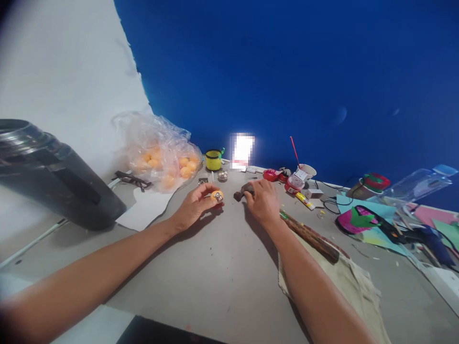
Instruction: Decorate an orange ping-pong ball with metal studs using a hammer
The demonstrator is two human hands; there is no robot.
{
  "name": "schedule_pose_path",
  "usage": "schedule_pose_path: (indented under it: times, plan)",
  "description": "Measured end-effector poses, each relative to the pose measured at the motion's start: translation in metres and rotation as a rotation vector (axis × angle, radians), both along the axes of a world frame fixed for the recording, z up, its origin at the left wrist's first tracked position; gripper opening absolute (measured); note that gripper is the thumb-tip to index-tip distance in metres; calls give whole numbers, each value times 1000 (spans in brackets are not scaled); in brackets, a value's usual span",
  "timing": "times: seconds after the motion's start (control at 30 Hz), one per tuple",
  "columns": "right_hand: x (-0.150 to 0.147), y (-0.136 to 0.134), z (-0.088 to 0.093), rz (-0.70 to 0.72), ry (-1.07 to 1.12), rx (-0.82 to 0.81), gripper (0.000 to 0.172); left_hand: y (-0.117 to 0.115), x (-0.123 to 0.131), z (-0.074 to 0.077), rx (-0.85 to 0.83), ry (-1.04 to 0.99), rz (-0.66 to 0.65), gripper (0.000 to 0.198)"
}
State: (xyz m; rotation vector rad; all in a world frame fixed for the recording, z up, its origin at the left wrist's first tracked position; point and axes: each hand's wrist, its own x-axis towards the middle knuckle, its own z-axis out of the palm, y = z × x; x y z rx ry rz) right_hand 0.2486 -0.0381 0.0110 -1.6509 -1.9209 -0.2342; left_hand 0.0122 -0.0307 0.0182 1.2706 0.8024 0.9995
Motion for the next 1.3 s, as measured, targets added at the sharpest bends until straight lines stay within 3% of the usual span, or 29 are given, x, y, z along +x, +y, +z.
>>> schedule_pose_path:
  times: [0.1, 0.17, 0.33, 0.43, 0.63, 0.8, 1.0, 1.3]
  plan:
    - [-22, -11, 1, 355, 196, -1, 46, 0, 1, -3, 15, -4, 13, 34]
    - [-37, -17, 0, 430, 227, -38, 52, 0, 2, -6, 48, -9, -7, 42]
    - [-51, -22, -2, 442, 225, -54, 27, -1, 2, -10, 53, 24, -63, 57]
    - [-48, -21, -2, 442, 216, -45, 20, -1, 1, -10, 39, 61, -95, 59]
    - [-48, -21, -2, 524, 219, -94, 24, 3, -1, -10, 5, 73, -135, 46]
    - [-47, -17, -4, 510, 286, -152, 34, 4, -3, -9, -4, 71, -83, 49]
    - [-45, -16, -3, 526, 397, -120, 23, 6, -5, -9, -102, -28, -107, 50]
    - [-41, -17, -4, 568, 454, -236, 29, 2, -4, 2, -167, -31, -120, 45]
